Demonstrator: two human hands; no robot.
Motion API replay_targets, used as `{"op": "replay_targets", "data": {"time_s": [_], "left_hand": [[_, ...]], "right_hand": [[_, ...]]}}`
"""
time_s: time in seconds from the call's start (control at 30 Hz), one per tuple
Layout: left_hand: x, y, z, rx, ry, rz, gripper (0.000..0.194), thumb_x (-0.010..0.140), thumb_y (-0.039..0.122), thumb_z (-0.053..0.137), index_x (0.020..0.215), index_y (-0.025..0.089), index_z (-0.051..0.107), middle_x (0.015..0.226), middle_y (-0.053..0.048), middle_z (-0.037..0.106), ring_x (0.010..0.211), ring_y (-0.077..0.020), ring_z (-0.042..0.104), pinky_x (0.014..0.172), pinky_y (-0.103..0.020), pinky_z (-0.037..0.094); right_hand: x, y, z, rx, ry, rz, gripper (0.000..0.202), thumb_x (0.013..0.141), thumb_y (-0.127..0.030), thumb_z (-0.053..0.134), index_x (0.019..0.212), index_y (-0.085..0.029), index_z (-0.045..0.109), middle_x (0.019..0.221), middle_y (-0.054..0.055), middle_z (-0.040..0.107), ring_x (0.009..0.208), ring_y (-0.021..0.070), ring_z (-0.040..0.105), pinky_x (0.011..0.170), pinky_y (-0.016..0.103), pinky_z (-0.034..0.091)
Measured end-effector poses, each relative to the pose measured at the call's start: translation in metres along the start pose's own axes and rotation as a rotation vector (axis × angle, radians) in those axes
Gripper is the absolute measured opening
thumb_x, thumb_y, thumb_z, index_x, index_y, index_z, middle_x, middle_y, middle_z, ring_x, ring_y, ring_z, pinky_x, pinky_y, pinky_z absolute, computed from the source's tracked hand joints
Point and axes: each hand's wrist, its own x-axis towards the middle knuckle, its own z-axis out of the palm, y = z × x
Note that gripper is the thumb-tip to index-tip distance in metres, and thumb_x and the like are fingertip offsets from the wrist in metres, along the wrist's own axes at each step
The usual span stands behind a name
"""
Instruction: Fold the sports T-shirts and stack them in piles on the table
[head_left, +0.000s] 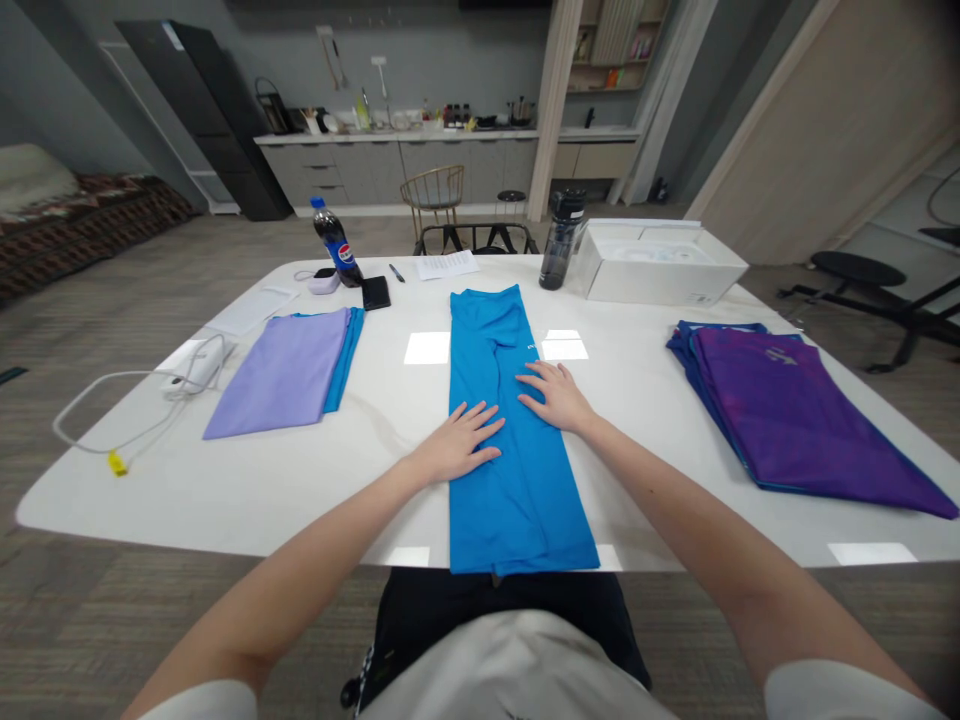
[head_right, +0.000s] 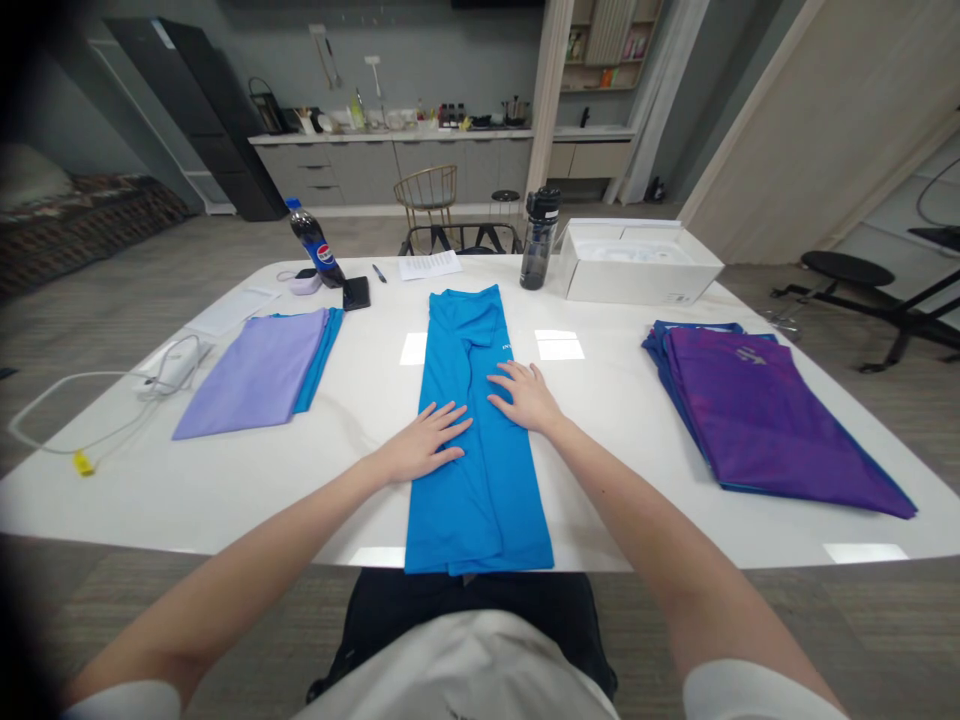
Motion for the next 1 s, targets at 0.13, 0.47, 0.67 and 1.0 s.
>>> {"op": "replay_targets", "data": {"time_s": [0.13, 0.47, 0.67, 1.0], "left_hand": [[-0.026, -0.004, -0.005, -0.034, 0.009, 0.104, 0.050, 0.105, 0.045, 0.045, 0.151, 0.027, 0.051, 0.164, -0.008, 0.037, 0.155, -0.0260, 0.029, 0.127, -0.052, 0.024], [-0.098, 0.020, -0.017, -0.179, -0.118, 0.308, 0.056, 0.095, 0.007, 0.047, 0.143, 0.033, 0.061, 0.155, -0.001, 0.051, 0.149, -0.0219, 0.042, 0.125, -0.042, 0.036], [-0.102, 0.028, -0.018, -0.203, -0.117, 0.323, 0.037, 0.103, 0.024, 0.047, 0.133, 0.032, 0.068, 0.150, -0.002, 0.058, 0.149, -0.0213, 0.041, 0.127, -0.041, 0.031], [-0.100, 0.041, -0.008, -0.272, -0.032, 0.281, 0.030, 0.106, 0.025, 0.044, 0.122, 0.027, 0.069, 0.127, -0.003, 0.073, 0.131, -0.0172, 0.060, 0.128, -0.041, 0.027]], "right_hand": [[-0.030, -0.010, -0.008, 0.076, -0.003, -0.084, 0.045, 0.101, -0.053, 0.049, 0.135, -0.029, 0.066, 0.154, 0.009, 0.050, 0.149, 0.0305, 0.036, 0.123, 0.059, 0.019], [-0.141, -0.018, -0.056, 0.466, -0.341, -0.229, 0.026, 0.099, -0.032, 0.055, 0.099, -0.032, 0.081, 0.142, 0.008, 0.056, 0.140, 0.0291, 0.045, 0.124, 0.061, 0.018], [-0.161, -0.027, -0.074, 0.405, -0.459, -0.235, 0.019, 0.095, -0.045, 0.065, 0.104, -0.036, 0.080, 0.133, 0.008, 0.059, 0.135, 0.0286, 0.049, 0.123, 0.061, 0.015], [-0.149, -0.052, -0.084, 0.448, -0.450, -0.276, 0.022, 0.103, -0.036, 0.053, 0.100, -0.028, 0.073, 0.108, 0.007, 0.067, 0.108, 0.0234, 0.057, 0.099, 0.044, 0.041]]}}
